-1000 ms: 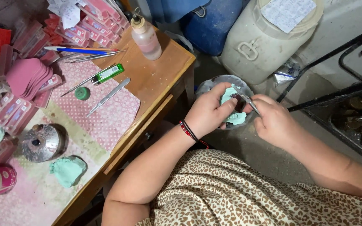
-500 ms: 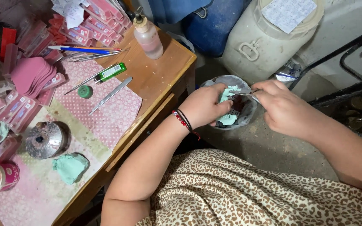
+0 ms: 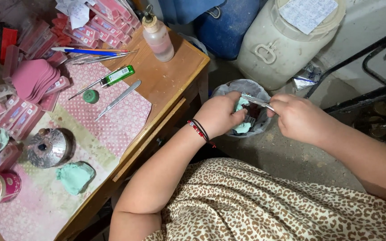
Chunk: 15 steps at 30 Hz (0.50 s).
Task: Trimming excess material from a dental impression mold using a small tool at a laboratory workbench.
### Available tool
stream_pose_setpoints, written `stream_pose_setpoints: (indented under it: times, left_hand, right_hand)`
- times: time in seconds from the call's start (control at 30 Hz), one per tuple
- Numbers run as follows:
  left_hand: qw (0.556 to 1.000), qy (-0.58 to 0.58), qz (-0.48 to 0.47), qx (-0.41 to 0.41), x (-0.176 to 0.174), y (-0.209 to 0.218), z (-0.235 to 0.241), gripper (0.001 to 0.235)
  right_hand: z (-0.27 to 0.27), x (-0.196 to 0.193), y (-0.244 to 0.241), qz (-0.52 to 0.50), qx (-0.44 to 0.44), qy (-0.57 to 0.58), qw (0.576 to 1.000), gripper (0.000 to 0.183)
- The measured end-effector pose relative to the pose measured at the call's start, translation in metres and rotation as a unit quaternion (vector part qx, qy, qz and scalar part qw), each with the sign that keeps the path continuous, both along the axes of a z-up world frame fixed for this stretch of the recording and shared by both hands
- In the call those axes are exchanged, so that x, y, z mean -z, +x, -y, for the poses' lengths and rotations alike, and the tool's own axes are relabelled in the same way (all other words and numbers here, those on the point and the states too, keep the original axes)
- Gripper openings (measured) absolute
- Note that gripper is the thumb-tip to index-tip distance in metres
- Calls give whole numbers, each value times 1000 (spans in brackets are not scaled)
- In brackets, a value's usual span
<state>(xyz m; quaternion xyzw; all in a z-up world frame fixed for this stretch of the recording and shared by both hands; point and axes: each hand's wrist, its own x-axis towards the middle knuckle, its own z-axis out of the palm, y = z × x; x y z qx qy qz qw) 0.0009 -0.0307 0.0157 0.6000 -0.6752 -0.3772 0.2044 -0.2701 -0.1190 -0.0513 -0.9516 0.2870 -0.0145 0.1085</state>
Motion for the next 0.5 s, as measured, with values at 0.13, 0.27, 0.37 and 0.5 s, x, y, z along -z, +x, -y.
stream_pose_setpoints:
  times: [0.13,0.27,0.37,0.5]
  left_hand:
    - [976,44,-202,-65,-10,-4,-5,44]
    - [890,1,-403,-212,16,-18,4,34]
    - [825,2,-512,-240,42,-20,11,31]
    - [782,-15,-579,-232,47,-29,7,34]
  right_hand:
    - [-15,-82,28,-21,40,193,980,46]
    - [-25,-108,29,53,82,342,935,63]
    - [-41,-100,37,105,141,377,910,68]
    - [-55,-51,36,255,158,409,862,73]
